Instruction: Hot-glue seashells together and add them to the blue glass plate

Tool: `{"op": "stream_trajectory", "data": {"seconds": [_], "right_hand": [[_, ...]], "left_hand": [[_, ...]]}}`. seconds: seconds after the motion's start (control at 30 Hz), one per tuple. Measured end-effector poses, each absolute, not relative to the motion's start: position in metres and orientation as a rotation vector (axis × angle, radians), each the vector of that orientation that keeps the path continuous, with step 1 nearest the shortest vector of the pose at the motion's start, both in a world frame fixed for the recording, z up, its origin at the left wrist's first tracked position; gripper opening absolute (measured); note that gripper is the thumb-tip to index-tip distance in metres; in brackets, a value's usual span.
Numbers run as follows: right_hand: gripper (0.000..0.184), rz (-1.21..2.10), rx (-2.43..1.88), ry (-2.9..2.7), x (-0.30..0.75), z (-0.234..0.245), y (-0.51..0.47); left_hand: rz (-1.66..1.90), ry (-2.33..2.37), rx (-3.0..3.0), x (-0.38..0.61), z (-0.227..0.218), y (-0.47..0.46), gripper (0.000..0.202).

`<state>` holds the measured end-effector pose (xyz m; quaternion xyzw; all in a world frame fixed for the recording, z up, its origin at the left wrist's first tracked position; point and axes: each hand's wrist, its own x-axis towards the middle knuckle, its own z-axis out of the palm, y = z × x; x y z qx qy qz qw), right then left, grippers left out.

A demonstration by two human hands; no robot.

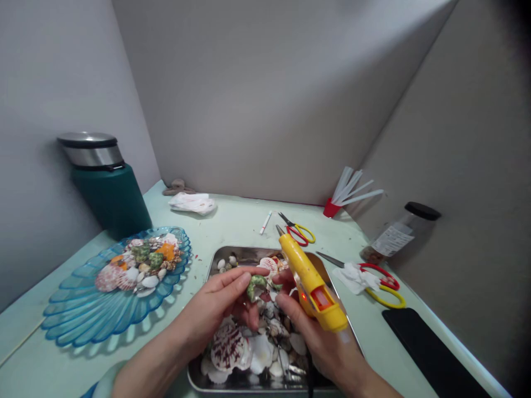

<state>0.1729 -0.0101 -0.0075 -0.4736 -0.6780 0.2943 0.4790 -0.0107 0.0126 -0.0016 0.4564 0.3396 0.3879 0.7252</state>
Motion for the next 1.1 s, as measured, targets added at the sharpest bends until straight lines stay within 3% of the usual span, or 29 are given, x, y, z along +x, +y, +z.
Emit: {"op": "stream_trajectory", "data": {"seconds": [0.5, 0.83, 1.1], "right_hand": [[0.015, 0.709, -1.153, -1.68, 0.1724, -0.0048, -0.0095], [0.015, 0.687, -1.172, -1.669, 0.1713, -0.0091, -0.0093], [0.012, 0.705, -1.169, -1.676, 0.1698, -0.0099, -0.0096]], "left_hand": [[0.704, 0.811, 1.182, -0.0088, 0.006, 0.0079, 0.051], [0.721, 0.73, 1.209, -0.0091, 0.0041, 0.0094, 0.04], [0.704, 0.742, 1.186, -0.0085, 0.0043, 0.0085, 0.046]]}}
